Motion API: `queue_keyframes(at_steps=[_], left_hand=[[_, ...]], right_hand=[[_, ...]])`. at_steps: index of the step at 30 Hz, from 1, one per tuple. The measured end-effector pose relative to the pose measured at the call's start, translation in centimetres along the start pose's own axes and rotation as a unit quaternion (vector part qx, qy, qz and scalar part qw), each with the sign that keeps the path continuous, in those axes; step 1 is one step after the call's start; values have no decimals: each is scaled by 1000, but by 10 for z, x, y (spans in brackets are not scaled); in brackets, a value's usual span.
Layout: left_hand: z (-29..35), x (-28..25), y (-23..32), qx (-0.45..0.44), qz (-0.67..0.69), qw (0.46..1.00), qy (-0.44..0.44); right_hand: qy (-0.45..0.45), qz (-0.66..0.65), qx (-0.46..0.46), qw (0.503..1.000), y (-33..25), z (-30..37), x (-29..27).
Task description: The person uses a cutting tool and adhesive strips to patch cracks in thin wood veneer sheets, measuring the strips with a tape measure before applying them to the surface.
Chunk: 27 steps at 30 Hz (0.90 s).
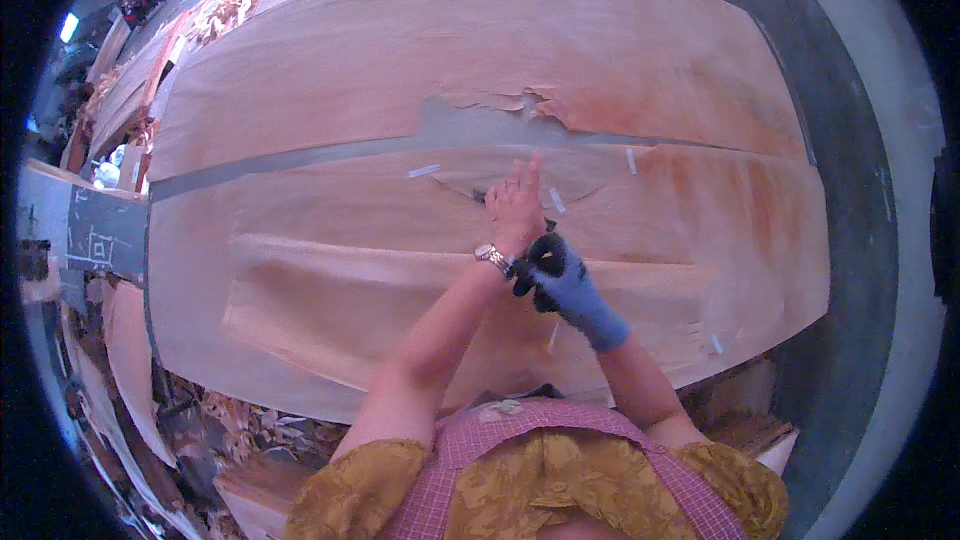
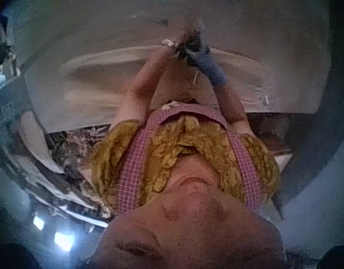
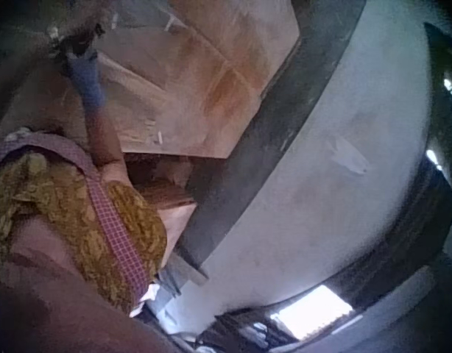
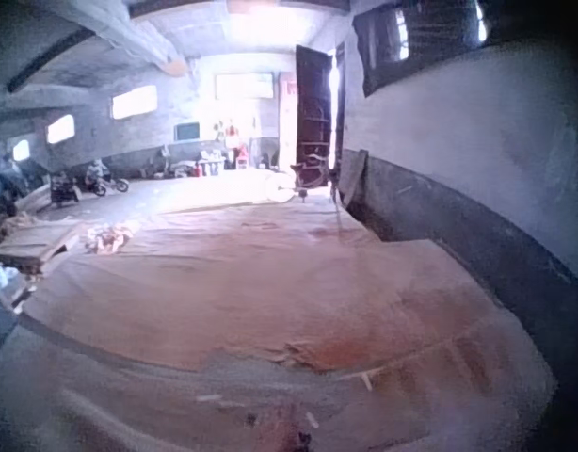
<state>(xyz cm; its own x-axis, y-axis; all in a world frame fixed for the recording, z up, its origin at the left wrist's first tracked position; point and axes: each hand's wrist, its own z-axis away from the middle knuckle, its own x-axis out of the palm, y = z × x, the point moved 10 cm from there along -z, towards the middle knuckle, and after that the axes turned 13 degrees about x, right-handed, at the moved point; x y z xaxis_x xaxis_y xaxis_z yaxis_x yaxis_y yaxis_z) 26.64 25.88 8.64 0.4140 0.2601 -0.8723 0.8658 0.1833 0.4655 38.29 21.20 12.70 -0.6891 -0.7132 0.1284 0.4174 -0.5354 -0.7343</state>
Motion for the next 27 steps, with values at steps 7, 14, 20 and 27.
queue_keyframes(at_steps=[7, 14, 20, 27], left_hand=[[94, -47, -78, -115, 91, 974, 170], [169, -98, -141, -119, -138, 983, -35], [200, -98, -175, -30, -238, 969, -56], [215, -126, -142, 25, -199, 980, -13]], right_hand=[[115, 310, -230, 915, -2, 24, 56], [336, 629, -291, 638, -14, -115, 23], [386, 680, -253, 570, 0, -139, 23], [254, 506, -395, 723, -26, -84, 1]])
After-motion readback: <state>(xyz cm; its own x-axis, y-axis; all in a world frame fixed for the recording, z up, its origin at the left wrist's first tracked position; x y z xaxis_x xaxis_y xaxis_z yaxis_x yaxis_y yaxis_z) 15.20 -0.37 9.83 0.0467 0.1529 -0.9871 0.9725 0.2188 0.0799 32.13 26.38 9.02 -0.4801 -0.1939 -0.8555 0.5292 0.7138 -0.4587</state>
